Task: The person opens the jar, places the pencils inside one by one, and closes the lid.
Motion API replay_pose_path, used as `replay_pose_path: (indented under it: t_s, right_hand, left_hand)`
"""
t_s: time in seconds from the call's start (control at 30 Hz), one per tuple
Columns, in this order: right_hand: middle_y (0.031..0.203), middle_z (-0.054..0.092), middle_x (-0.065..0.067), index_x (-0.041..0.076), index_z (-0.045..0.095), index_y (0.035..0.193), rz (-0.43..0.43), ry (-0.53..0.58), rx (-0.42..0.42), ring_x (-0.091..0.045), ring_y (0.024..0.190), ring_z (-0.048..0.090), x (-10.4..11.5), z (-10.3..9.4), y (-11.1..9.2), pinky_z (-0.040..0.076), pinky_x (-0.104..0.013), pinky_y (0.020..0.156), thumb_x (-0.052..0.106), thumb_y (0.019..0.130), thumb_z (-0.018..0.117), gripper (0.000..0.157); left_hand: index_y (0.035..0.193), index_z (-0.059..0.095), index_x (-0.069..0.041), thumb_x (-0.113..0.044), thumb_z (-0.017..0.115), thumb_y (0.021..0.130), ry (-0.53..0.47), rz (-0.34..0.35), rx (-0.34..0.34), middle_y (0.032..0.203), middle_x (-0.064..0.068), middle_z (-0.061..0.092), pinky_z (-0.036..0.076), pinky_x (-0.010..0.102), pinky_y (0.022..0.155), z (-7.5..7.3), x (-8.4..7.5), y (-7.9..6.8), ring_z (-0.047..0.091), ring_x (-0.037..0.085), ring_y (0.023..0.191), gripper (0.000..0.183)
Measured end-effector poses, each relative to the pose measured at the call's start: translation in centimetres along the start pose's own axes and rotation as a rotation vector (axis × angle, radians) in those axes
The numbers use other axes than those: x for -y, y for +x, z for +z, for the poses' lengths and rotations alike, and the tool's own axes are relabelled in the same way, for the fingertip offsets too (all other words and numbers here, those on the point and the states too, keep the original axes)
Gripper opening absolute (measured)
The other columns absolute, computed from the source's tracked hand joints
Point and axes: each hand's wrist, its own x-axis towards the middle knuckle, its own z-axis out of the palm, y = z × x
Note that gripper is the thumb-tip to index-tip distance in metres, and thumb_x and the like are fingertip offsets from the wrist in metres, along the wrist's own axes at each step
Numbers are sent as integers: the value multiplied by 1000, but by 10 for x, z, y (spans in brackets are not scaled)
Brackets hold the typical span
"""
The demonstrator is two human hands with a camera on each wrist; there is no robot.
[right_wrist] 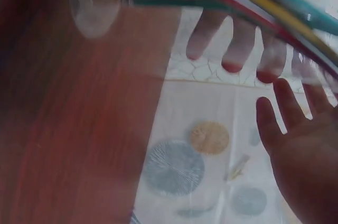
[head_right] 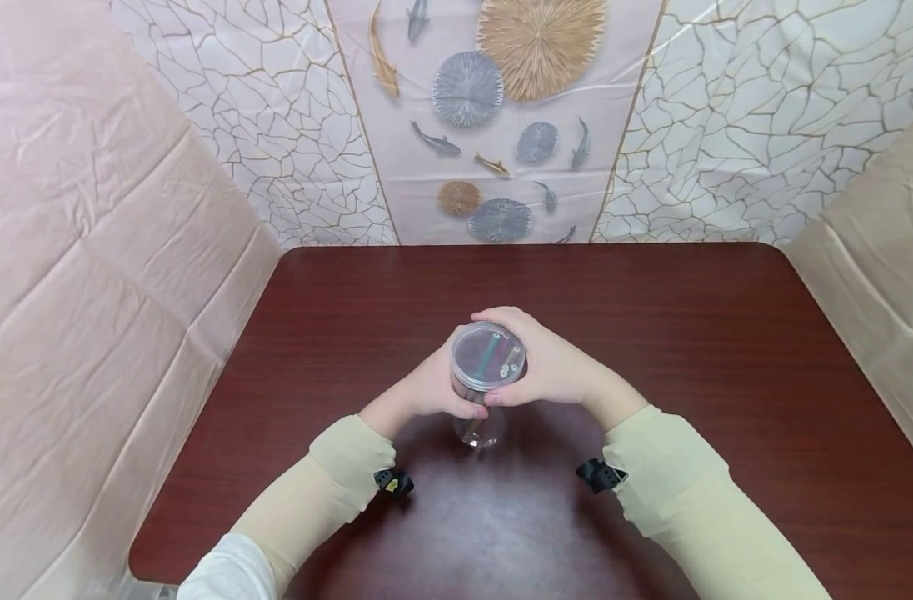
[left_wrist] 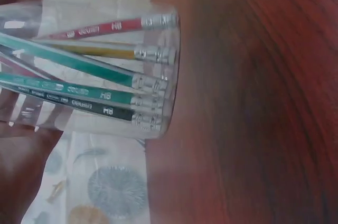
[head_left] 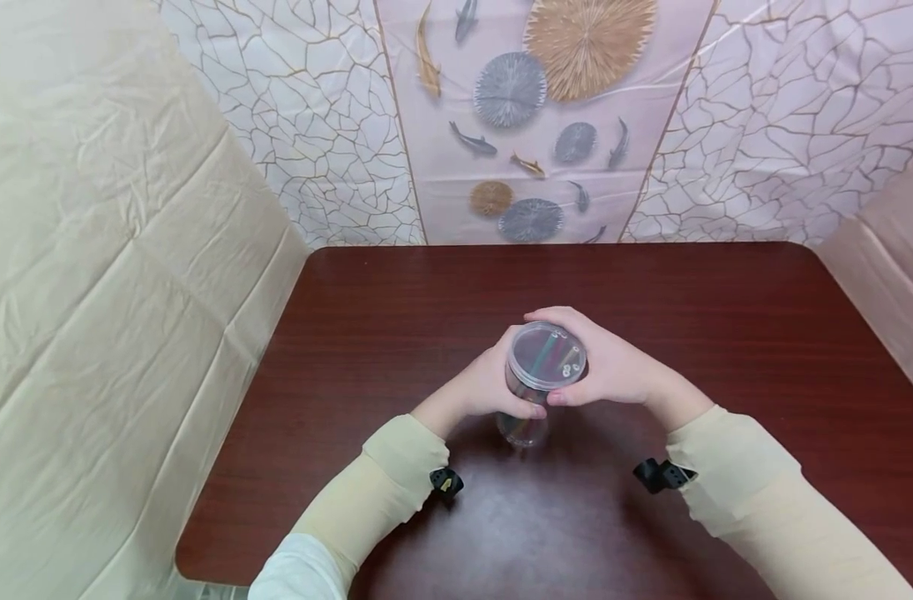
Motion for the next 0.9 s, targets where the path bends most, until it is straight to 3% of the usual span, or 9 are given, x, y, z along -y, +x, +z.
replay_pose_path:
  t_s: [0.13, 0.3, 0.43, 0.53, 0.6, 0.83, 0.9]
  right_hand:
    - [126, 51, -6, 12, 38, 134, 151, 65, -157, -18, 111, 48, -1, 16, 1, 38, -30, 93, 12, 67, 84, 81]
    - [124, 51, -10, 10, 34, 135, 399, 98, -399, -24, 109, 49, 4, 39, 11, 37, -42, 92, 24, 70, 82, 82]
    - [128, 45, -13, 5, 32, 136, 449, 78, -510, -27, 114, 45, 9, 50, 17, 36, -44, 94, 27, 69, 82, 86]
    - [132, 39, -14, 3, 31, 136, 413, 35, -499, -28, 116, 42, 11, 50, 15, 34, -45, 96, 26, 69, 82, 87]
    - [134, 36, -14, 4, 30, 137, 350, 26, -450, -27, 118, 41, 10, 47, 12, 33, -44, 96, 21, 69, 82, 87]
    - [141, 36, -10, 7, 32, 142, 12, 98, -212, -15, 125, 37, 0, 25, 4, 28, -20, 100, 6, 64, 82, 93]
    - [139, 40, -11, 7, 34, 142, -53, 109, -173, -12, 124, 39, -1, 22, 4, 29, -19, 99, 4, 63, 82, 92]
  left_hand:
    - [134, 32, -14, -19, 87, 60, 108, -57, -146, 121, 3, 53, 43, 29, 90, 6, 0, 1, 52, 13, 106, 93]
    - [134, 33, -16, -27, 85, 62, 198, -141, -370, 123, 4, 51, 45, 32, 87, 17, 4, 5, 52, 17, 106, 90]
    - [134, 34, -14, -29, 84, 61, 236, -151, -449, 123, 5, 50, 46, 33, 87, 22, 8, 7, 53, 19, 107, 89]
    - [133, 34, -13, -27, 85, 61, 214, -139, -426, 122, 6, 53, 46, 33, 86, 19, 10, 6, 54, 19, 106, 90]
    - [133, 33, -14, -23, 86, 60, 168, -120, -371, 122, 6, 54, 45, 32, 87, 13, 11, 4, 54, 17, 106, 90]
    - [133, 32, -10, -10, 86, 60, 23, -19, -66, 121, 5, 52, 42, 28, 93, -3, 10, -1, 50, 13, 107, 90]
    - [132, 32, -9, -7, 84, 61, -16, 7, -4, 121, 7, 51, 42, 27, 93, -4, 10, -1, 50, 13, 107, 88]
